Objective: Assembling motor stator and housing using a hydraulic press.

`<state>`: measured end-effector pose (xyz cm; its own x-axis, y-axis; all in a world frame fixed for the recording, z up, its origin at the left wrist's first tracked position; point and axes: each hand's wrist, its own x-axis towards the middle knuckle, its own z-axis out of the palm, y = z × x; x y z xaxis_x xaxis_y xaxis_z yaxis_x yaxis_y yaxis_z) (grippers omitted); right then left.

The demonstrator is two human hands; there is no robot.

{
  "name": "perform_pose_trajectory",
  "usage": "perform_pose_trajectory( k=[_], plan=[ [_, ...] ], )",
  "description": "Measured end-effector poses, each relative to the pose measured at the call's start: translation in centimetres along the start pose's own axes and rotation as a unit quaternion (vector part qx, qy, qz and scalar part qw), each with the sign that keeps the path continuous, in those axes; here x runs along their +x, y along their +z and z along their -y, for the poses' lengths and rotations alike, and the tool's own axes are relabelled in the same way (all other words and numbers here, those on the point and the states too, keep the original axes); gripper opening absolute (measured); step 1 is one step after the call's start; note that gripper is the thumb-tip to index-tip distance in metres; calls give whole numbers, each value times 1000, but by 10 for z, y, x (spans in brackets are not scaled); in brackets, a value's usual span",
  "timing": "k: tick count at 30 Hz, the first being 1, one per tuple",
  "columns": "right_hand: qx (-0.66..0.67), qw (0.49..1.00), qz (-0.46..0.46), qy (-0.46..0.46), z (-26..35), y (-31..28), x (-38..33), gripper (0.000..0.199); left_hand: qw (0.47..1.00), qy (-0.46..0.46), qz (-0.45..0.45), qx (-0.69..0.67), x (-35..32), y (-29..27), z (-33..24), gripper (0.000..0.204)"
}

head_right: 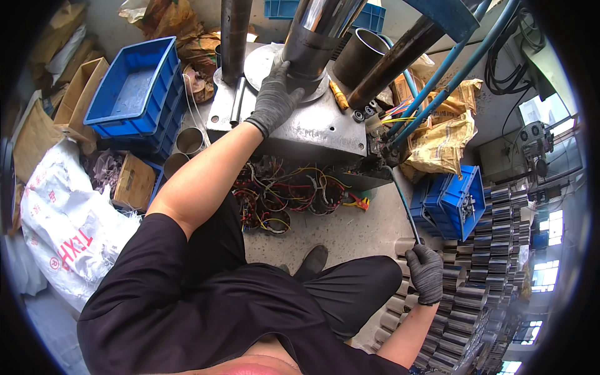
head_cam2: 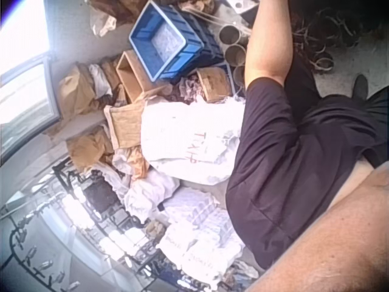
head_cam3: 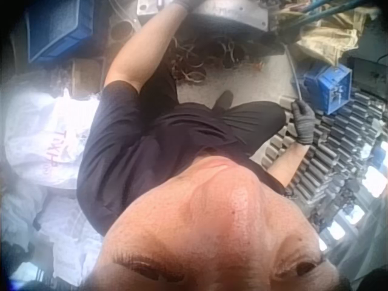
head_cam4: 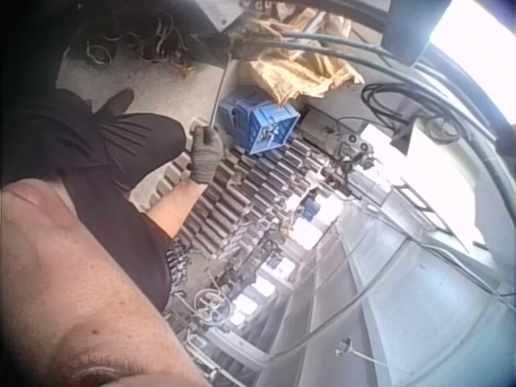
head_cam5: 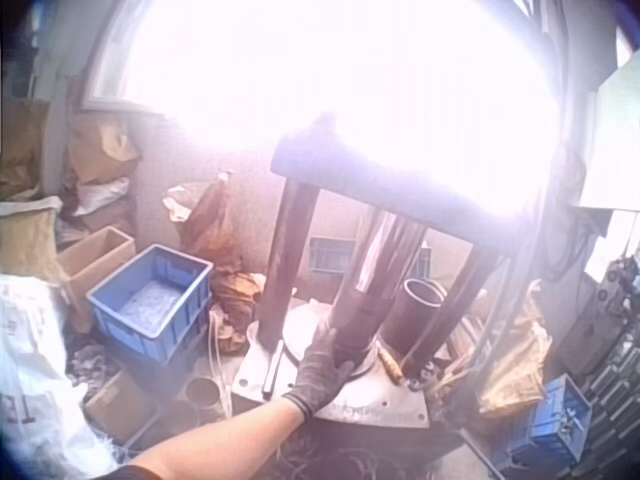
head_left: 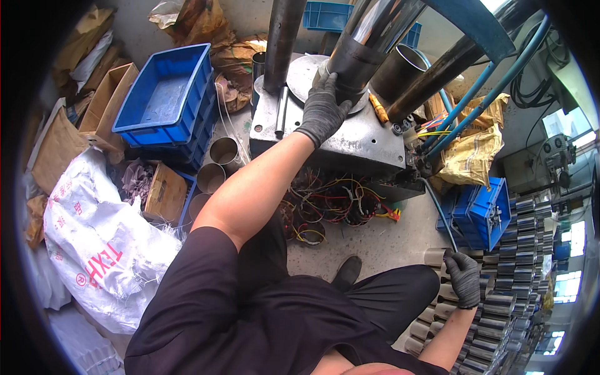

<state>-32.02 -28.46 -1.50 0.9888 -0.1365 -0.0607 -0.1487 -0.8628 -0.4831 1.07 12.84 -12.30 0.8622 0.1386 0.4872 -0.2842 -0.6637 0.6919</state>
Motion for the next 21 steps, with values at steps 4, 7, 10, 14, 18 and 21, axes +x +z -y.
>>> perform_pose_trajectory(
  k=[4,7,10,14,18,21],
  plan=[
    [-5,1000,21,3,3,-5,-1,20,1000,3,-6,-5,0,-1,-2,82],
    [-54,998,20,-11,1,-5,0,18,1000,-6,6,-14,-1,-2,-5,79],
    [-83,996,11,-41,2,-4,-1,18,1000,1,3,-15,-2,-4,-6,78],
    [-116,990,60,-47,21,-10,3,19,1000,8,-6,-5,-2,-3,-2,78],
    [-144,982,94,-79,33,-20,7,23,1000,9,-1,-15,-1,-4,-5,78],
    [-69,990,117,-27,31,-30,18,26,1000,17,-12,-6,-2,-1,-3,78]
  ],
)
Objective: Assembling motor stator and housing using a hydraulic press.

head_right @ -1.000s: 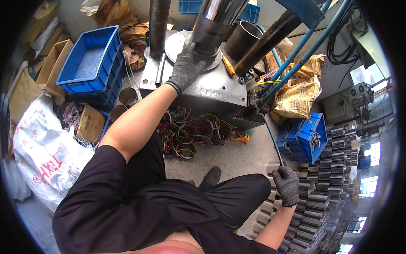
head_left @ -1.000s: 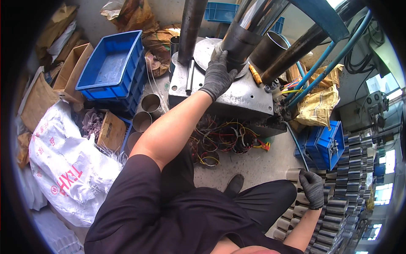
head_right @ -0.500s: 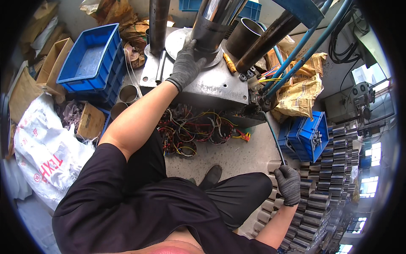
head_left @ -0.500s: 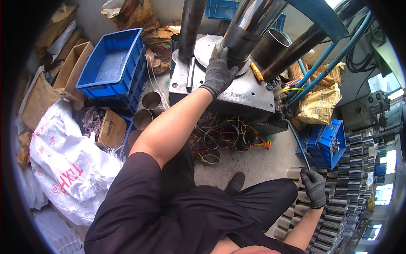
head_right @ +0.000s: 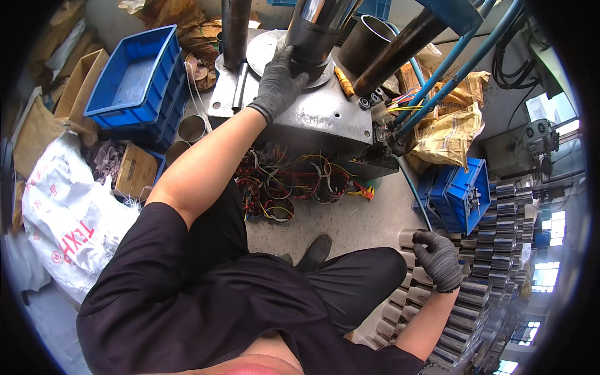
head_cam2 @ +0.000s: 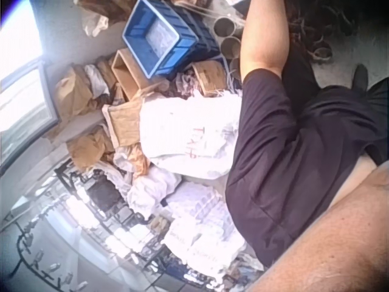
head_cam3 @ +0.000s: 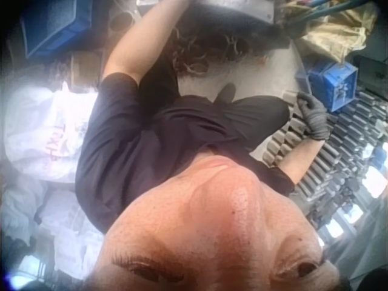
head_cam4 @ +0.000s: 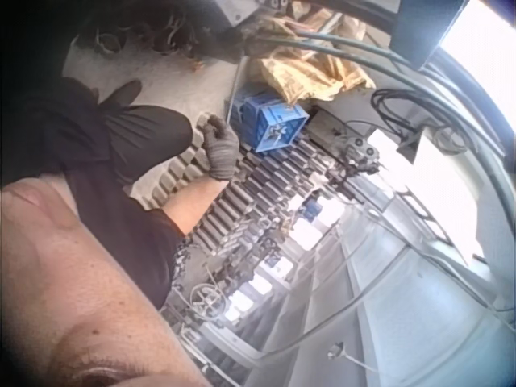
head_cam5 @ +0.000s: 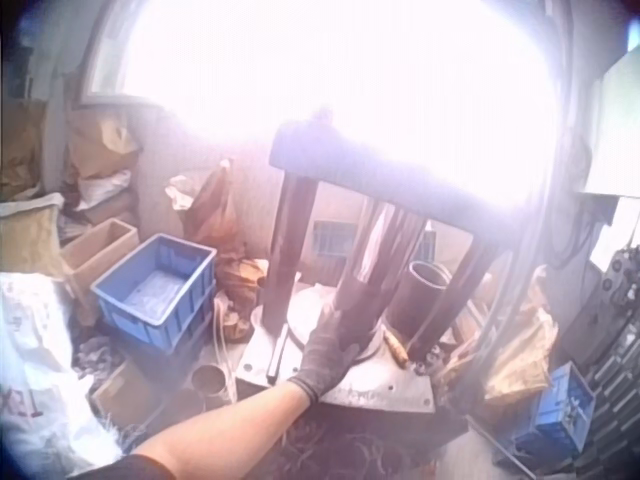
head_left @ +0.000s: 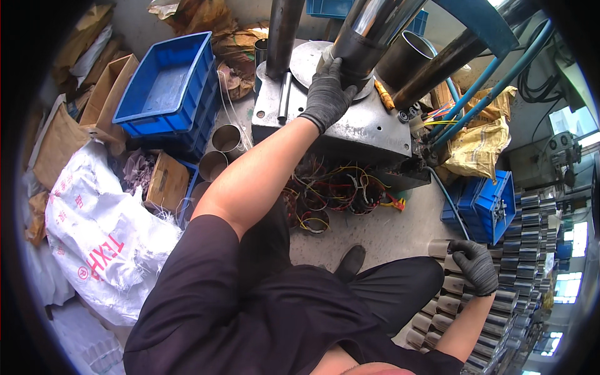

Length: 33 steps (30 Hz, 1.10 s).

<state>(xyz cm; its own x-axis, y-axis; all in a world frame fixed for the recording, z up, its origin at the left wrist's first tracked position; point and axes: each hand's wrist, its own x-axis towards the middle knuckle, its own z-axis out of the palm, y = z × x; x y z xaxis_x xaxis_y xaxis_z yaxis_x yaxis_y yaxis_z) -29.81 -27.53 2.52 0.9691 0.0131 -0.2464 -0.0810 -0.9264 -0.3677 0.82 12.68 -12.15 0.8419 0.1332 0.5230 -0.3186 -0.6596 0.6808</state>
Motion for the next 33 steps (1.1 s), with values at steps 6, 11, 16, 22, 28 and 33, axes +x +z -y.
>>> perform_pose_trajectory(
  k=[6,11,16,22,28,33],
  plan=[
    [85,994,-71,-20,-7,2,2,24,1000,3,-13,-2,1,4,6,77],
    [-162,979,77,-95,-1,5,-4,20,1000,7,-14,-14,1,7,6,76],
    [112,990,-73,39,-6,9,-3,21,999,21,-33,16,2,6,6,77],
    [51,999,2,11,-4,2,-5,21,1000,0,-11,-7,1,6,4,78],
    [-18,994,97,-50,-21,1,-1,26,1000,8,-18,12,0,6,4,78],
    [181,979,18,90,-14,0,-6,24,1000,-5,21,-9,2,4,7,83]
  ],
)
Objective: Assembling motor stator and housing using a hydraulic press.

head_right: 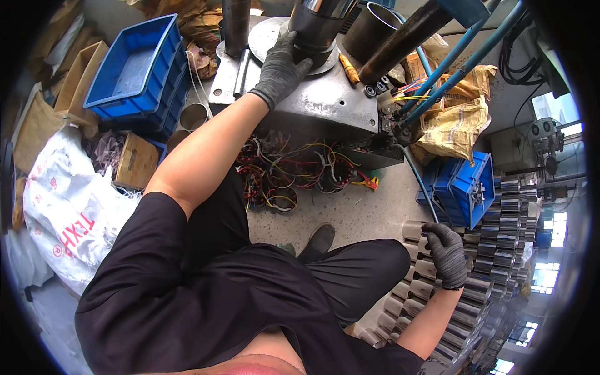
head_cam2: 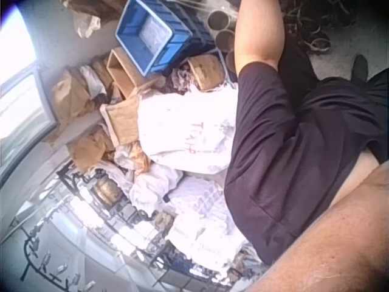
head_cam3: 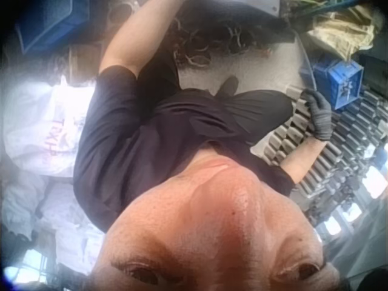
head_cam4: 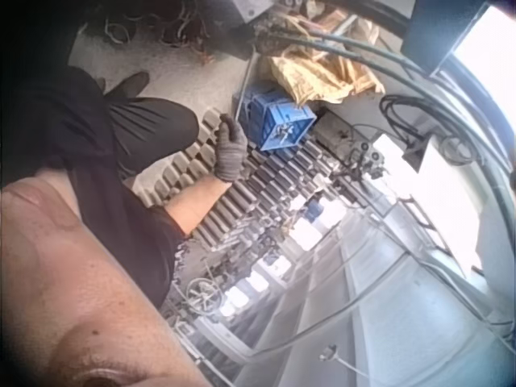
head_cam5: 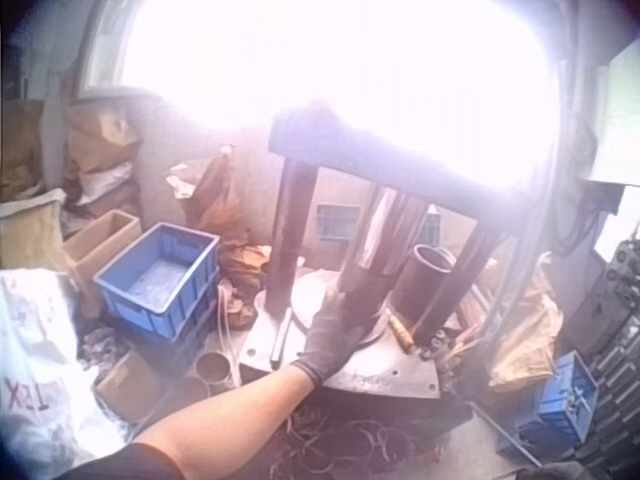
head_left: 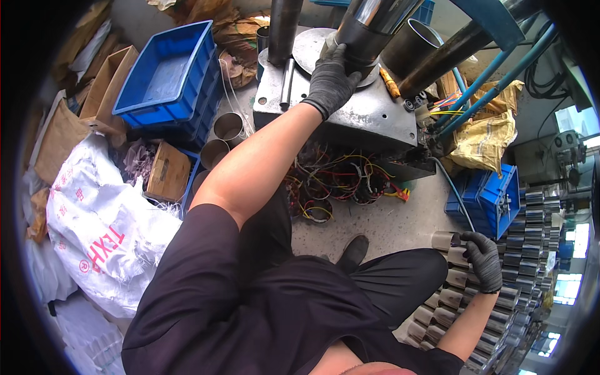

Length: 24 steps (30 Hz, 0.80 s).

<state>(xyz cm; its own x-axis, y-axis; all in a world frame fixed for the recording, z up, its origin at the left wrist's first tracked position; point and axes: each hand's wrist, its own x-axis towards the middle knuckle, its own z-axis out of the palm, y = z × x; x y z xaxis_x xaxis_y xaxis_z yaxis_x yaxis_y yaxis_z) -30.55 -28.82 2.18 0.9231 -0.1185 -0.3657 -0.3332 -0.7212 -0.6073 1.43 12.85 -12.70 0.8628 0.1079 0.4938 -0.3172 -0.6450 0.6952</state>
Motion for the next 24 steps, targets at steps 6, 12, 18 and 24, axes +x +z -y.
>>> perform_pose_trajectory(
  k=[6,12,18,24],
  plan=[
    [-14,1000,-6,-2,14,1,1,25,1000,0,-5,-2,1,1,-1,82],
    [-96,994,53,-13,-8,-5,4,24,1000,1,-9,6,1,4,-1,83],
    [-19,1000,-8,2,1,-3,0,23,1000,0,-8,-3,0,4,0,83],
    [16,999,-33,1,13,1,-2,26,999,12,-40,16,-3,1,-2,78]
  ],
)
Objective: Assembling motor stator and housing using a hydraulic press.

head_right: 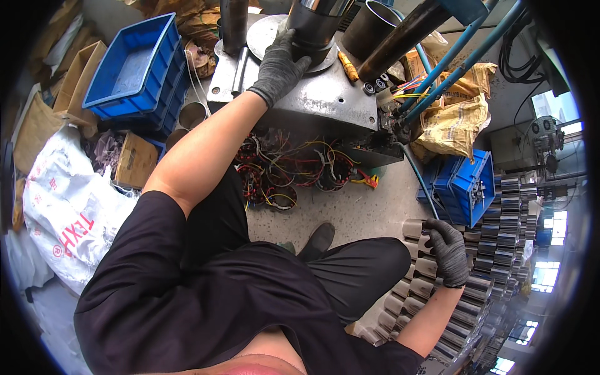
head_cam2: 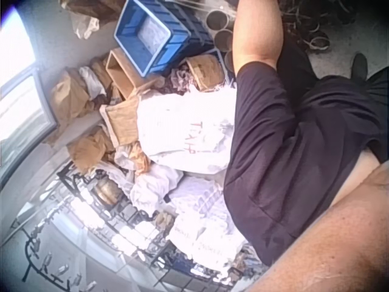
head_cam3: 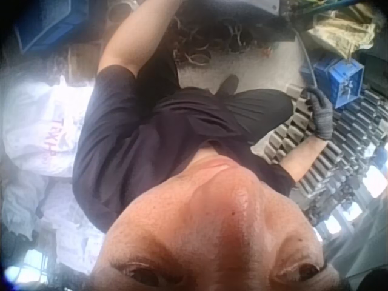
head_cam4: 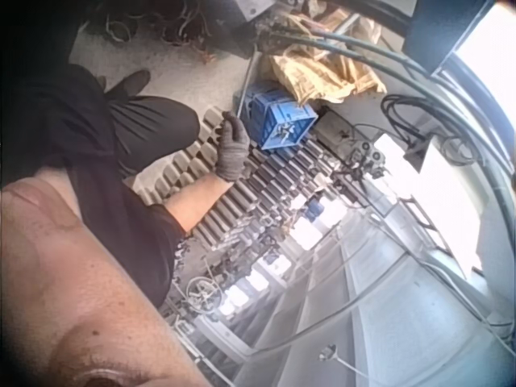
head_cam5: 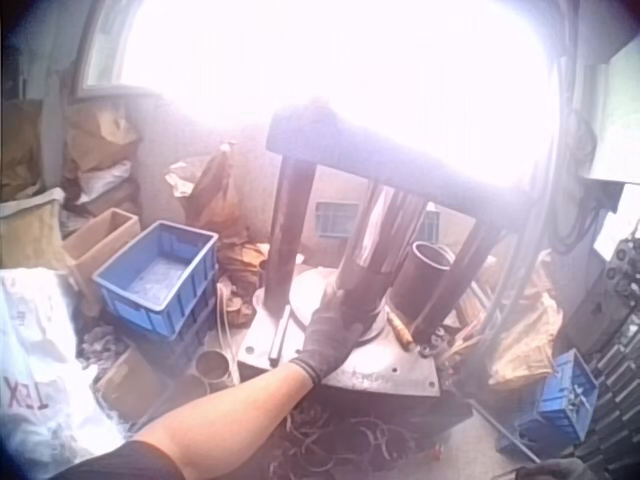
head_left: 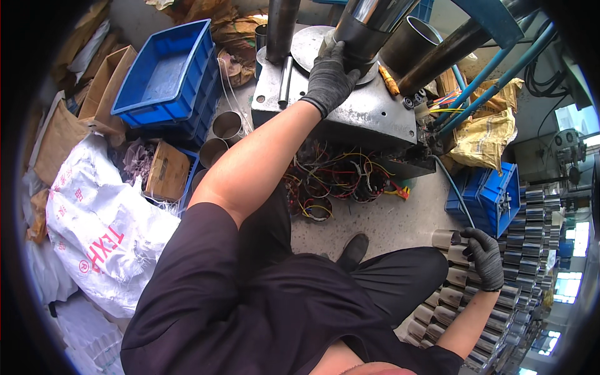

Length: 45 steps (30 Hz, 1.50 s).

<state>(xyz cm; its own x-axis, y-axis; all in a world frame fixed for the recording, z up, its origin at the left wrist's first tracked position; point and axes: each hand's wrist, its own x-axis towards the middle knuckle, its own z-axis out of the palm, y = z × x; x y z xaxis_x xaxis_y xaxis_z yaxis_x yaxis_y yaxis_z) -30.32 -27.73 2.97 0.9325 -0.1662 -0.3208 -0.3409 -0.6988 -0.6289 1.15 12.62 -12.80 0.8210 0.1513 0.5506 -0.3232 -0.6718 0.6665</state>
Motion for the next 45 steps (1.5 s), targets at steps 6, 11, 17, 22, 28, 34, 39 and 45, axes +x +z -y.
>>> perform_pose_trajectory(
  k=[6,11,17,22,28,34,39,45],
  plan=[
    [7,1000,16,9,1,-3,3,27,1000,4,-1,7,0,1,0,77],
    [-26,999,41,7,-8,-3,4,28,1000,15,-8,8,2,2,1,78],
    [52,998,-13,-12,-7,-4,3,29,1000,19,-18,1,1,2,1,77],
    [-42,993,99,49,5,-6,3,30,1000,-1,0,-12,1,0,-1,77],
    [8,999,37,5,-8,-7,3,28,1000,14,-6,8,1,1,0,77],
    [7,1000,27,14,2,-7,4,29,1000,8,-9,-4,1,4,3,77],
    [-40,995,85,28,-6,-9,5,29,1000,14,-10,-3,2,5,3,77],
    [44,996,-67,-47,-12,-17,15,27,1000,15,-12,1,2,2,3,77]
  ],
)
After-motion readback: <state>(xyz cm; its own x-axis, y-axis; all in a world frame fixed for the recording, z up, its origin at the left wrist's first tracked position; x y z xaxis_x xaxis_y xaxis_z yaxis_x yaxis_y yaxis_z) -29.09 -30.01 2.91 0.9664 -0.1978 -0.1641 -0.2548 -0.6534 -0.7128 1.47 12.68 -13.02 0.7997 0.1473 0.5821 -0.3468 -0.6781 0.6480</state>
